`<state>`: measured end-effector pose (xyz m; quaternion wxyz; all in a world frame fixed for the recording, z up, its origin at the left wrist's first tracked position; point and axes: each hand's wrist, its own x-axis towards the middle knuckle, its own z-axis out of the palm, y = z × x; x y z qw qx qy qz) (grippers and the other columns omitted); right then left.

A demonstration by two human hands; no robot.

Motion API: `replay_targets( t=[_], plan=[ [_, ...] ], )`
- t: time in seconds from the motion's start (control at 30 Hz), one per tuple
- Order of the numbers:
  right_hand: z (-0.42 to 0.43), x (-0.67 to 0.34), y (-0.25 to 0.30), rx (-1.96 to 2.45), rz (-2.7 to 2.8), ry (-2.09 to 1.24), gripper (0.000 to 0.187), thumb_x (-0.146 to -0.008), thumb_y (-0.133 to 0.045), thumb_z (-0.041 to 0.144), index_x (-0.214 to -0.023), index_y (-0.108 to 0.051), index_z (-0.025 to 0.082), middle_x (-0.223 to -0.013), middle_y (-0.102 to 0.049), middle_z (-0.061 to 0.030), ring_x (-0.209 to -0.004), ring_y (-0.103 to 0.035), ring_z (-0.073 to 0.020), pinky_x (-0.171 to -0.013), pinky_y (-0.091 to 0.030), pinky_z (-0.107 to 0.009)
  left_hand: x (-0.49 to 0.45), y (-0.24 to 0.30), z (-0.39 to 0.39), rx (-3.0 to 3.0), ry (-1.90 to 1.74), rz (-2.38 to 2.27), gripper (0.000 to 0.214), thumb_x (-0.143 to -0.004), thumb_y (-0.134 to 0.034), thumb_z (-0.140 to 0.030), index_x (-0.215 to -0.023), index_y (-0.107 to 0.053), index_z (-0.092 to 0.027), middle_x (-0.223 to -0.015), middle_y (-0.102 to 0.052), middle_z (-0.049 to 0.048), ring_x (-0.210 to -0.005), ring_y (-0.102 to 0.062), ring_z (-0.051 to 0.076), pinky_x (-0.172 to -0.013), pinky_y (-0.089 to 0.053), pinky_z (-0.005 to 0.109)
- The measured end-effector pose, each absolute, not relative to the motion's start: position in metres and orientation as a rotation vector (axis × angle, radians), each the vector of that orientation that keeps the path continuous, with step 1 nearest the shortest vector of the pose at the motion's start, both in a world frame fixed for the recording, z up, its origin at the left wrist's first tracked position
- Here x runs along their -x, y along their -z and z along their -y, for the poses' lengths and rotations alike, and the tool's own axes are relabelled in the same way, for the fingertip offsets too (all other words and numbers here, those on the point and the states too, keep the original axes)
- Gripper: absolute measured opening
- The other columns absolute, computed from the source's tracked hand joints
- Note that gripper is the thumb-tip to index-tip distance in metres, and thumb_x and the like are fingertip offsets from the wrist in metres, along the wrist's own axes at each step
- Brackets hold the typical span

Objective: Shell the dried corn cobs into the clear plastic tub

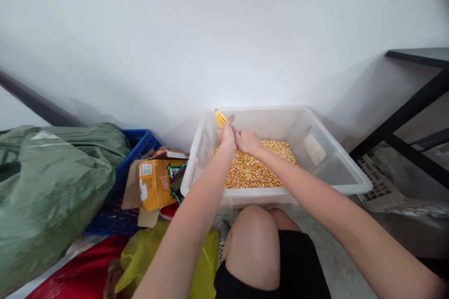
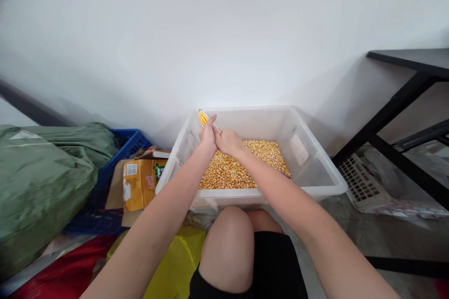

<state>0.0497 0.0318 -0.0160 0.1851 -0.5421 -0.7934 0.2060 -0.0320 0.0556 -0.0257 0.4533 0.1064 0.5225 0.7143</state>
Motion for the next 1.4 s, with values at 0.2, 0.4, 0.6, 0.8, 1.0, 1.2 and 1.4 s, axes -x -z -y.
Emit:
replay_targets(
  t=[0.2, 0.4, 0.6, 0.8, 1.0, 1.2, 1.4],
  plan=[
    [-0.034, -0.049, 0.015, 1.573, 2.228, -0.575, 0.089, -0.086, -0.007, 0.075, -0.089, -0.073, 0.014, -0.089, -0.071, -0.0174, -0.088, -0.066, -0.0274, -0.075, -0.045, -0.03, 0.033, 0.018, -0.058, -0.269, -1.81, -1.385, 0.039, -0.057, -0.078, -0.041, -0.067, -0.05, -0.017, -0.062, -0.047, -0.0009, -0.053, -0.046, 0.01, -0.045, -0.038, 0.025],
    [-0.032, -0.052, 0.012, 1.525, 2.313, -0.503, 0.093, -0.088, 0.001, 0.07, -0.09, -0.073, 0.013, -0.091, -0.071, -0.0188, -0.092, -0.066, -0.0271, -0.079, -0.045, -0.03, 0.032, 0.017, -0.059, -0.229, -1.821, -1.276, 0.039, -0.059, -0.076, -0.042, -0.065, -0.046, -0.018, -0.057, -0.045, -0.0017, -0.051, -0.049, 0.012, -0.045, -0.041, 0.025],
    [-0.029, -0.052, 0.011, 1.446, 2.367, -0.366, 0.09, -0.093, 0.003, 0.061, -0.099, -0.072, 0.012, -0.095, -0.071, -0.0189, -0.096, -0.066, -0.027, -0.082, -0.045, -0.031, 0.033, 0.011, -0.053, -0.275, -1.751, -1.367, 0.03, -0.06, -0.073, -0.035, -0.066, -0.05, -0.017, -0.058, -0.049, 0.0002, -0.052, -0.051, 0.014, -0.045, -0.042, 0.026],
    [-0.037, -0.058, 0.017, 1.359, 2.372, -0.466, 0.079, -0.097, -0.006, 0.056, -0.089, -0.072, 0.012, -0.089, -0.071, -0.0197, -0.099, -0.065, -0.0276, -0.084, -0.045, -0.031, 0.036, 0.018, -0.053, -0.3, -1.706, -1.445, 0.024, -0.06, -0.07, -0.031, -0.073, -0.056, -0.016, -0.065, -0.054, 0.0006, -0.056, -0.052, 0.013, -0.049, -0.042, 0.026],
    [-0.06, -0.072, 0.037, 1.429, 2.028, -1.18, 0.065, -0.097, -0.02, 0.055, -0.089, -0.067, 0.011, -0.079, -0.071, -0.0129, -0.064, -0.068, -0.0195, -0.06, -0.051, -0.027, 0.035, 0.019, -0.053, -0.279, -1.602, -1.325, 0.025, -0.064, -0.067, -0.033, -0.075, -0.054, -0.015, -0.056, -0.05, 0.0005, -0.052, -0.053, 0.016, -0.048, -0.042, 0.027],
    [-0.086, -0.106, 0.04, 1.665, 2.048, -0.997, 0.044, -0.096, -0.039, 0.043, -0.085, -0.066, 0.009, -0.079, -0.071, -0.0122, -0.057, -0.063, -0.0138, -0.058, -0.049, -0.023, 0.048, 0.014, -0.055, -0.202, -1.689, -1.384, 0.029, -0.067, -0.063, -0.043, -0.075, -0.053, -0.016, -0.056, -0.053, 0.0013, -0.048, -0.051, 0.015, -0.046, -0.041, 0.026],
    [-0.058, -0.093, 0.012, 1.362, 2.218, -1.206, 0.055, -0.094, -0.032, 0.059, -0.108, -0.061, 0.014, -0.093, -0.071, -0.0116, -0.068, -0.066, -0.016, -0.058, -0.048, -0.023, 0.053, 0.011, -0.055, -0.108, -1.676, -1.311, 0.031, -0.074, -0.057, -0.047, -0.077, -0.052, -0.016, -0.058, -0.053, 0.0023, -0.053, -0.054, 0.017, -0.05, -0.044, 0.027]
  ],
)
